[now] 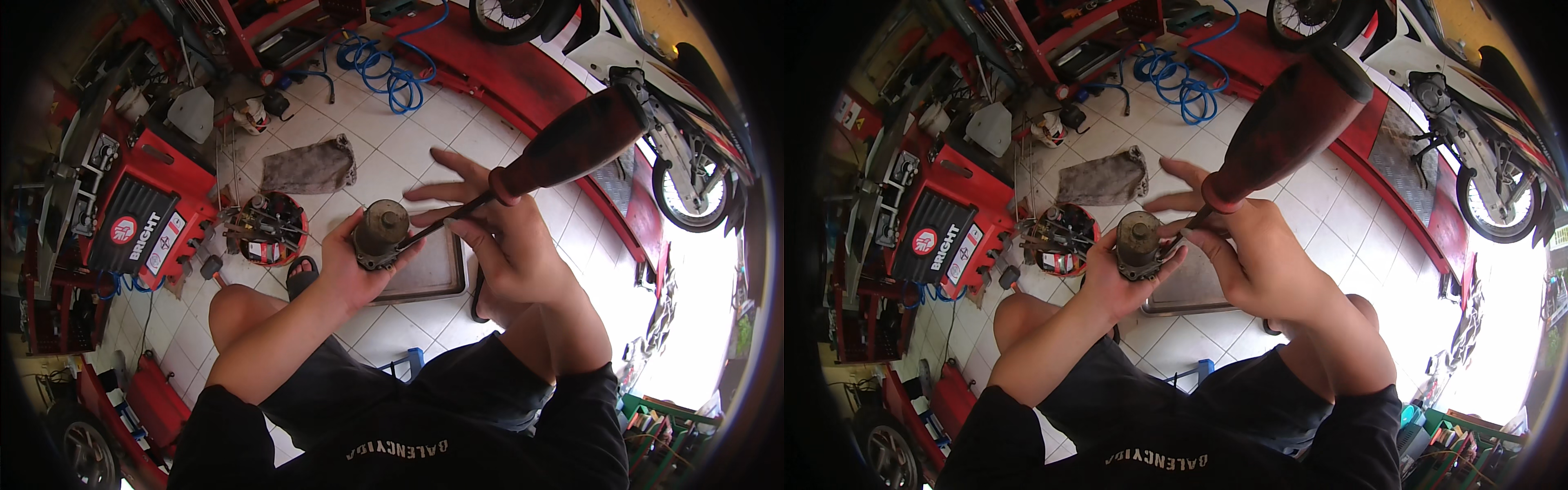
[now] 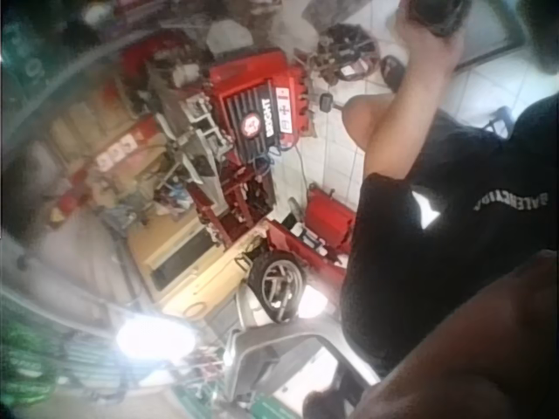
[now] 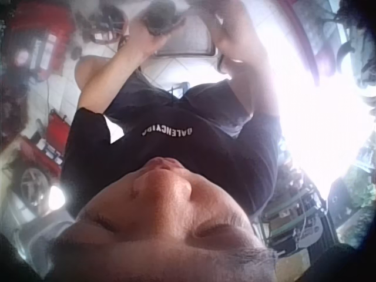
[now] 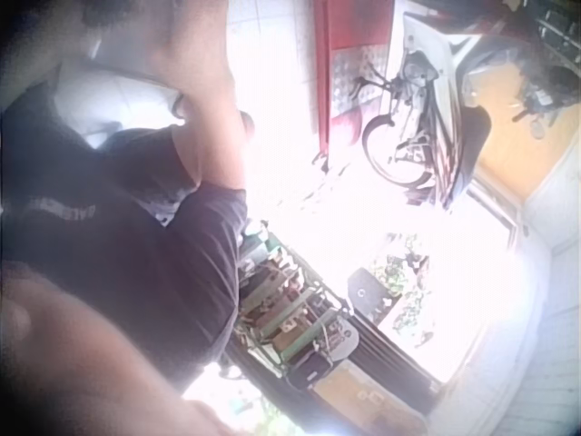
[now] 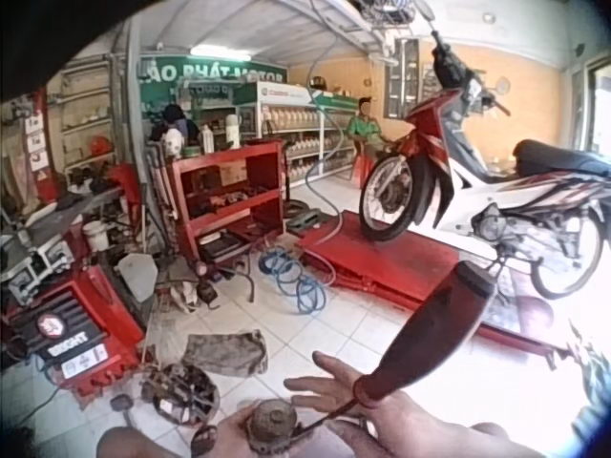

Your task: The person holds a cylindrical mechanical part and uses a screwdriver to pry and manipulate internal components. They rotate the part to access different sides and occasionally place it on a metal tray on the floor.

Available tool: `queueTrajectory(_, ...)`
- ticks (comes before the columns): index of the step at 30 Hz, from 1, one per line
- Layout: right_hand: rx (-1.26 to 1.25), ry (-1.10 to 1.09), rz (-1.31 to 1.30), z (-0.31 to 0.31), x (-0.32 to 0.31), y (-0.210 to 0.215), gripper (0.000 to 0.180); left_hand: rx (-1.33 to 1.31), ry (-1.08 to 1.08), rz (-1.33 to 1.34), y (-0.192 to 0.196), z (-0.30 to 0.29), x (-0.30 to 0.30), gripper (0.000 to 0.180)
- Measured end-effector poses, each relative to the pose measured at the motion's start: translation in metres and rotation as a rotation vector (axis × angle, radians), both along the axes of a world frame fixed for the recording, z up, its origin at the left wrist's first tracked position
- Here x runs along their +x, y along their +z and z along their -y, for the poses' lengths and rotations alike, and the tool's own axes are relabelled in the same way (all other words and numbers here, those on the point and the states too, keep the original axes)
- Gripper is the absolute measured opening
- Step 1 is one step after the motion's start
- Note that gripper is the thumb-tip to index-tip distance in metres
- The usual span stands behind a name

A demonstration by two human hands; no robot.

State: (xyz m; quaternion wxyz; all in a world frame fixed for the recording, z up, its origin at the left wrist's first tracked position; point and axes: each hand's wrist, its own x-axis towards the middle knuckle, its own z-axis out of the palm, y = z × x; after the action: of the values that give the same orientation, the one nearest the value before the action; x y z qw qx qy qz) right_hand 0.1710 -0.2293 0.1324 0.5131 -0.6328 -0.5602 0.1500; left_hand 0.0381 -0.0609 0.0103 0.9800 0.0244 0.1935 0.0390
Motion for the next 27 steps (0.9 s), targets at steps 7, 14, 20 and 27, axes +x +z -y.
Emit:
queueTrajectory(7,0.046,-0.19,0.239,0.0,-0.003,-0.008,0.034,0.053,0.016,-0.19,0.02,0.009,0.006,0.042)
queueTrajectory(14,0.086,-0.101,0.121,0.001,-0.005,-0.008,0.021,0.063,0.001,-0.087,0.007,0.003,0.003,0.042)
queueTrajectory(20,0.111,-0.182,0.229,-0.005,-0.009,-0.014,0.035,0.041,0.006,-0.148,0.015,0.008,0.005,0.043)
queueTrajectory(27,0.057,-0.099,0.033,0.0,-0.008,-0.008,0.02,-0.023,-0.036,0.087,-0.007,-0.001,-0.001,0.045)
